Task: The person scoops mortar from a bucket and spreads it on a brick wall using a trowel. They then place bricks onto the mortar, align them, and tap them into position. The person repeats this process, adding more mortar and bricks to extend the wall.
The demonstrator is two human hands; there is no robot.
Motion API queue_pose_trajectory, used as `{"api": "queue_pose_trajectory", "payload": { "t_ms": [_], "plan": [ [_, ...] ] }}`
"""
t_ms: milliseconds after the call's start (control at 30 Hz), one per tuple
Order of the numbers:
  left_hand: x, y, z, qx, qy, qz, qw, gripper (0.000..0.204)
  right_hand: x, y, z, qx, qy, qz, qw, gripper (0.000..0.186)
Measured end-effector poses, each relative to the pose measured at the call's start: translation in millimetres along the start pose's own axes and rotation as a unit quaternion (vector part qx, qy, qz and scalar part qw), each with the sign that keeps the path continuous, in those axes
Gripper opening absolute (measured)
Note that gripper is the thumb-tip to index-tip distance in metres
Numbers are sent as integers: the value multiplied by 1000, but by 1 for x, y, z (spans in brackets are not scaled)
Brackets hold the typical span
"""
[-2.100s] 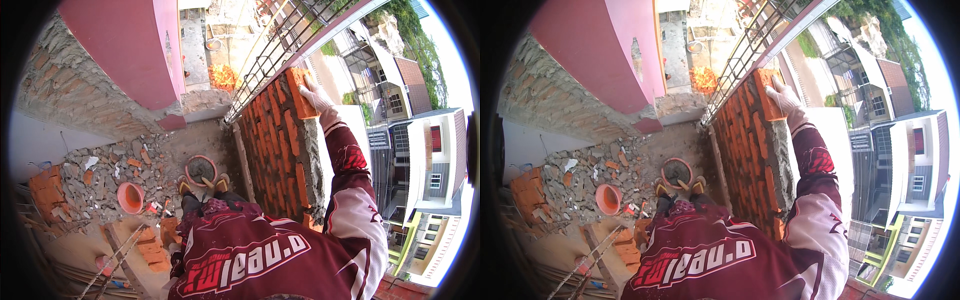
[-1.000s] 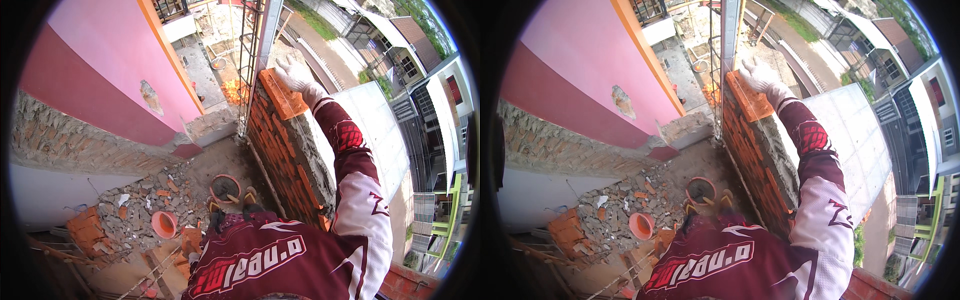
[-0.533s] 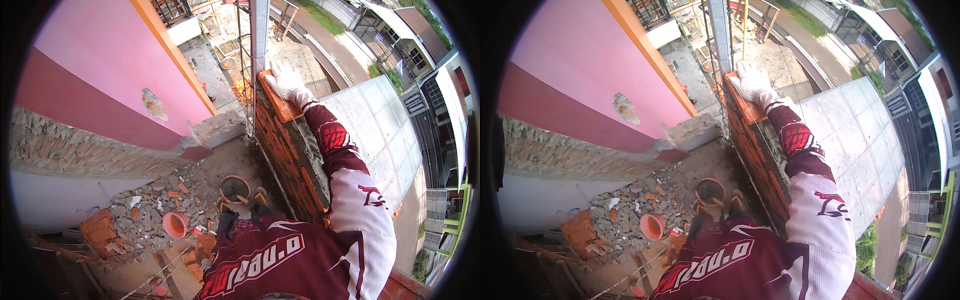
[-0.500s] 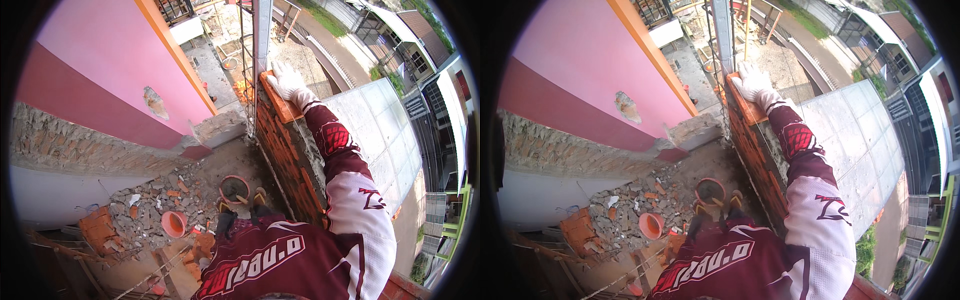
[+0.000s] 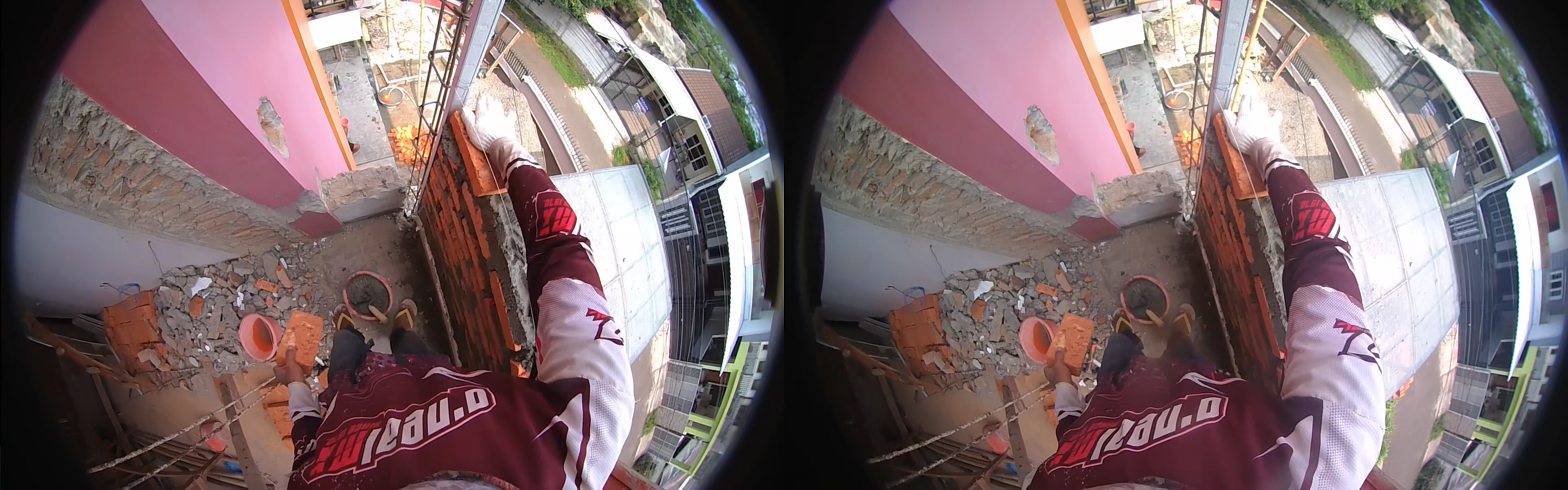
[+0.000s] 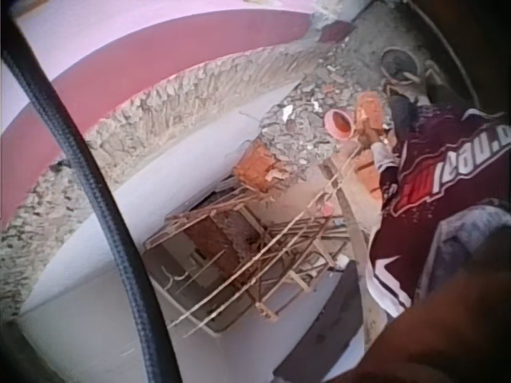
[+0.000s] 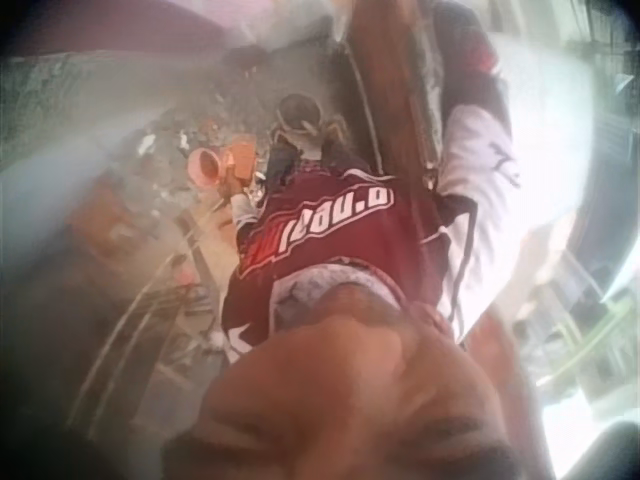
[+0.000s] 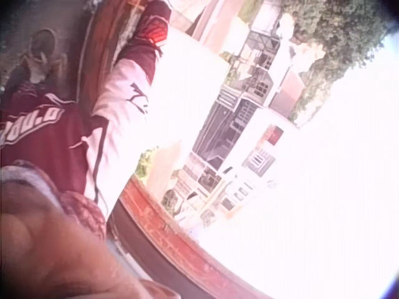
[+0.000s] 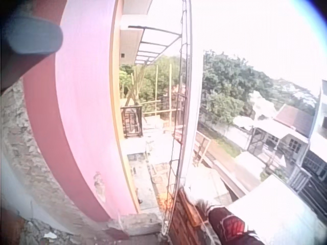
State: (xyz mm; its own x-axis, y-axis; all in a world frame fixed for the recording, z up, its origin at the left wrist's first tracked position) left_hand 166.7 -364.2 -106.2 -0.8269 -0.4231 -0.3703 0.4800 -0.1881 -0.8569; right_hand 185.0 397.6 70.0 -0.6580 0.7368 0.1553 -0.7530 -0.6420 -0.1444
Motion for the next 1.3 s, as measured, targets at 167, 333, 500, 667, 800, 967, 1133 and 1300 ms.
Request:
{"api": "queue_pose_trajectory", "payload": {
  "t_ms": [167, 333, 500, 667, 800, 967, 1133, 1300],
  "plan": [
    [-7, 2, -13, -11, 18, -1, 1000, 60, 60, -8, 43, 97, -36, -58, 993, 67],
    [-35, -20, -21, -25, 10, 18, 999, 52, 32, 31, 19, 61, 22, -78, 995, 50],
    [-53, -46, -33, -68, 101, 28, 992, 49, 45, 20, 25, 17, -36, -84, 996, 51],
    [-62, -73, -57, -146, 215, 15, 965, 43, 21, -14, 97, 163, -307, -79, 934, 56],
    [-82, -113, -79, -242, 370, 91, 892, 37, -119, 23, 223, 419, -307, 62, 852, 37],
    [-126, -204, -122, -307, 568, 164, 746, 48, -287, 82, 203, 601, 75, -96, 790, 34],
    [-197, -285, -150, -325, 700, 275, 573, 61, -328, 135, 166, 850, 17, -18, 526, 110],
    [-289, -320, -168, -265, 756, 349, 486, 64, -331, 102, 207, 924, -89, -71, 365, 84]
  ]
}}
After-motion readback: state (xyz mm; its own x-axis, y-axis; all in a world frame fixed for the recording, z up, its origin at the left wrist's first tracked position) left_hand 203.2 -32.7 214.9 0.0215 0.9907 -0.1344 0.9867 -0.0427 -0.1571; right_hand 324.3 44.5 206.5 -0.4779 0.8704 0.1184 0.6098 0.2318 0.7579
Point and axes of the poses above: each hand's wrist, its own x-axis towards the middle knuckle, its own z-axis out of the back of the hand, y = z × x, the point moved 1 cm from there along x, towards the middle knuckle, and after that the axes turned 12 degrees about -x, right-handed, at the moved point
